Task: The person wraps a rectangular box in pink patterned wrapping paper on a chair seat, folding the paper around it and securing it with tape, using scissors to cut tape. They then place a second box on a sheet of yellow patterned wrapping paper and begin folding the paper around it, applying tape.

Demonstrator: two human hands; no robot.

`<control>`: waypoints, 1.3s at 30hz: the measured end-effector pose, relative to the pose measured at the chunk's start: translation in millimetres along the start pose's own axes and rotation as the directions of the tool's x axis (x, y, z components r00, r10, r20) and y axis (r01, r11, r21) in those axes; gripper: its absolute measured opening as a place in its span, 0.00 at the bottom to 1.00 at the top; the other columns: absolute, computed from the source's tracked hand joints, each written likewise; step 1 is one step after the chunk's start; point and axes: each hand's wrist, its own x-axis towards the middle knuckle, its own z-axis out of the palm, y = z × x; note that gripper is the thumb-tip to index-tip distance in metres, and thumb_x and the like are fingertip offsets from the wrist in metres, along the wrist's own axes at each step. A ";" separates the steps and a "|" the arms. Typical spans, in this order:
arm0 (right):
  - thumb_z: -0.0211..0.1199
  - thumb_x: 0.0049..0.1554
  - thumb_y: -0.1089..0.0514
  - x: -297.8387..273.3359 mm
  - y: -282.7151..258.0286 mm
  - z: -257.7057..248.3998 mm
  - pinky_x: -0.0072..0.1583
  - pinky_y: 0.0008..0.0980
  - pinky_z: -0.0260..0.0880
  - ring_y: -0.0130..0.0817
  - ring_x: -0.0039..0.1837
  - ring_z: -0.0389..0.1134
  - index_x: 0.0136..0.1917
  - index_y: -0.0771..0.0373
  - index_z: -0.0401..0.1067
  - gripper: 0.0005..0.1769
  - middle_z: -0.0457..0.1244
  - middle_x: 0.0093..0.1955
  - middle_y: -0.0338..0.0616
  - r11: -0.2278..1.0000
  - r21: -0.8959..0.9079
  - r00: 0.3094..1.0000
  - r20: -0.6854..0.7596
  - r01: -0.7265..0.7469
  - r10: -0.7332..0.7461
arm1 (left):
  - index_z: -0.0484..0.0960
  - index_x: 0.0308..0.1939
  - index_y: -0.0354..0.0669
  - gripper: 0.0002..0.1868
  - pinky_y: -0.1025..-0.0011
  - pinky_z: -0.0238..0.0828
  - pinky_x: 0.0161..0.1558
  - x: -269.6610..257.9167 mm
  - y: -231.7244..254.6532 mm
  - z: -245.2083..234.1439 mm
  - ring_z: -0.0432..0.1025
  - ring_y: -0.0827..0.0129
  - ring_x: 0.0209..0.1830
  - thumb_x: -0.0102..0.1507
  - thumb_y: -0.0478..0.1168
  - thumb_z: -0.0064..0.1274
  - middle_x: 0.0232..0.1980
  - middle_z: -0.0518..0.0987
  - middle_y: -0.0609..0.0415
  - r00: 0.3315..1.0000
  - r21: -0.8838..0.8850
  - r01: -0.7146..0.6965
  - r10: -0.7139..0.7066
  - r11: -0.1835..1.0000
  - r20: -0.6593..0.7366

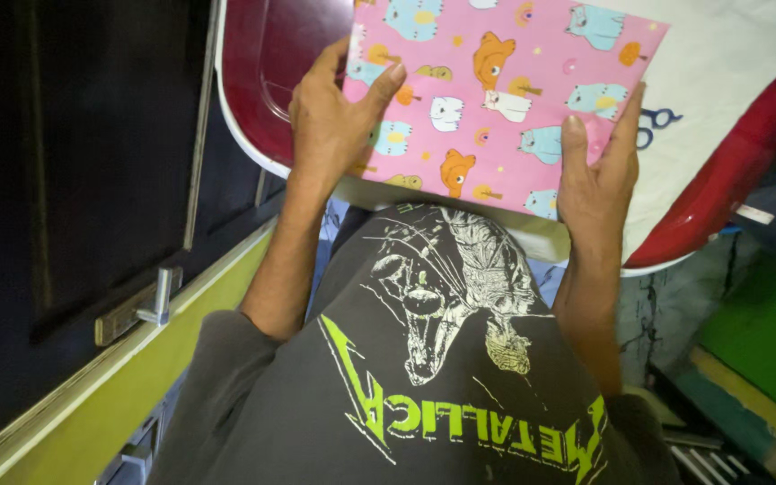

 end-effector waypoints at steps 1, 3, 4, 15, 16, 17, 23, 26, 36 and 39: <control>0.54 0.73 0.58 0.1 0.2 -1.6 0.77 0.34 0.62 0.39 0.77 0.64 0.86 0.71 0.39 0.38 0.60 0.79 0.60 0.999 0.036 1.000 0.016 -0.008 0.007 | 0.79 0.59 0.35 0.36 0.65 0.79 0.53 -0.8 -1.3 0.2 0.84 0.64 0.49 0.59 0.59 0.68 0.48 0.88 0.46 1.000 0.011 -0.005 0.005 1.000 -0.006; 0.50 0.75 0.57 -1.1 3.7 -3.8 0.77 0.34 0.62 0.39 0.77 0.64 0.87 0.70 0.39 0.35 0.60 0.79 0.58 0.998 0.065 0.999 0.040 -0.006 0.003 | 0.79 0.60 0.34 0.36 0.65 0.79 0.54 -3.1 -7.1 2.3 0.84 0.63 0.50 0.60 0.59 0.68 0.49 0.87 0.46 1.000 -0.007 -0.023 0.022 1.000 -0.018; 0.48 0.76 0.57 0.0 6.1 -4.4 0.77 0.35 0.61 0.39 0.78 0.63 0.87 0.69 0.39 0.34 0.60 0.80 0.58 0.998 0.059 0.999 0.045 0.007 -0.010 | 0.79 0.60 0.34 0.36 0.64 0.79 0.54 -3.2 -10.1 3.2 0.84 0.62 0.50 0.60 0.59 0.67 0.49 0.87 0.46 0.999 -0.016 -0.033 0.033 0.999 -0.027; 0.44 0.71 0.40 4.7 16.6 -11.5 0.58 0.32 0.70 0.29 0.54 0.67 0.65 0.76 0.71 0.35 0.68 0.57 0.49 0.900 0.288 0.942 0.017 -0.326 0.335 | 0.84 0.56 0.39 0.29 0.68 0.77 0.49 -3.2 -11.6 -4.6 0.83 0.68 0.43 0.71 0.60 0.46 0.41 0.88 0.49 0.994 -0.057 0.006 0.000 0.998 0.111; 0.43 0.70 0.39 6.8 17.8 -11.8 0.57 0.31 0.71 0.27 0.54 0.68 0.65 0.74 0.72 0.35 0.69 0.56 0.47 0.874 0.357 0.937 0.011 -0.329 0.348 | 0.85 0.55 0.39 0.28 0.68 0.77 0.49 -1.8 -9.0 -5.5 0.82 0.69 0.42 0.72 0.60 0.45 0.40 0.88 0.49 0.991 -0.044 -0.006 0.012 0.999 0.132; 0.43 0.69 0.38 8.0 19.7 -12.7 0.57 0.30 0.72 0.26 0.53 0.70 0.64 0.72 0.72 0.35 0.69 0.56 0.45 0.843 0.424 0.932 0.005 -0.330 0.362 | 0.84 0.56 0.38 0.28 0.69 0.77 0.49 -1.4 -6.4 -6.4 0.82 0.70 0.43 0.72 0.59 0.45 0.42 0.88 0.50 0.989 -0.113 -0.026 0.042 0.993 0.143; 0.47 0.73 0.37 -4.1 38.3 -33.3 0.77 0.35 0.68 0.37 0.74 0.68 0.75 0.73 0.64 0.36 0.65 0.73 0.52 0.749 0.662 0.997 -0.046 -0.019 0.067 | 0.79 0.65 0.36 0.25 0.68 0.73 0.61 -7.7 -0.4 -22.7 0.77 0.70 0.55 0.77 0.54 0.46 0.55 0.85 0.49 0.942 -0.310 -0.234 0.294 0.921 0.160; 0.53 0.72 0.40 -10.5 47.7 -40.9 0.74 0.37 0.64 0.36 0.71 0.63 0.77 0.70 0.59 0.34 0.62 0.72 0.49 0.568 0.822 0.989 -0.109 0.036 0.096 | 0.72 0.71 0.35 0.27 0.68 0.69 0.67 -16.1 -0.7 -26.7 0.73 0.67 0.61 0.76 0.52 0.48 0.61 0.81 0.46 0.938 -0.393 -0.189 0.284 0.900 0.199; 0.53 0.64 0.25 -20.7 53.4 -31.7 0.82 0.40 0.59 0.36 0.82 0.57 0.82 0.67 0.55 0.51 0.55 0.80 0.50 0.570 0.791 0.974 -0.211 0.220 -0.082 | 0.71 0.67 0.39 0.34 0.68 0.63 0.72 -25.7 -16.2 -31.7 0.69 0.67 0.67 0.75 0.65 0.35 0.65 0.76 0.48 0.929 -0.758 -0.001 0.282 0.653 0.241; 0.58 0.66 0.32 -26.9 44.7 -28.6 0.78 0.39 0.60 0.36 0.78 0.59 0.83 0.66 0.54 0.47 0.57 0.77 0.48 0.492 0.866 0.995 -0.100 0.091 -0.008 | 0.71 0.58 0.42 0.29 0.69 0.67 0.66 -27.8 -17.6 -29.9 0.71 0.70 0.60 0.73 0.64 0.37 0.56 0.77 0.51 0.952 -0.791 0.079 0.189 0.606 0.239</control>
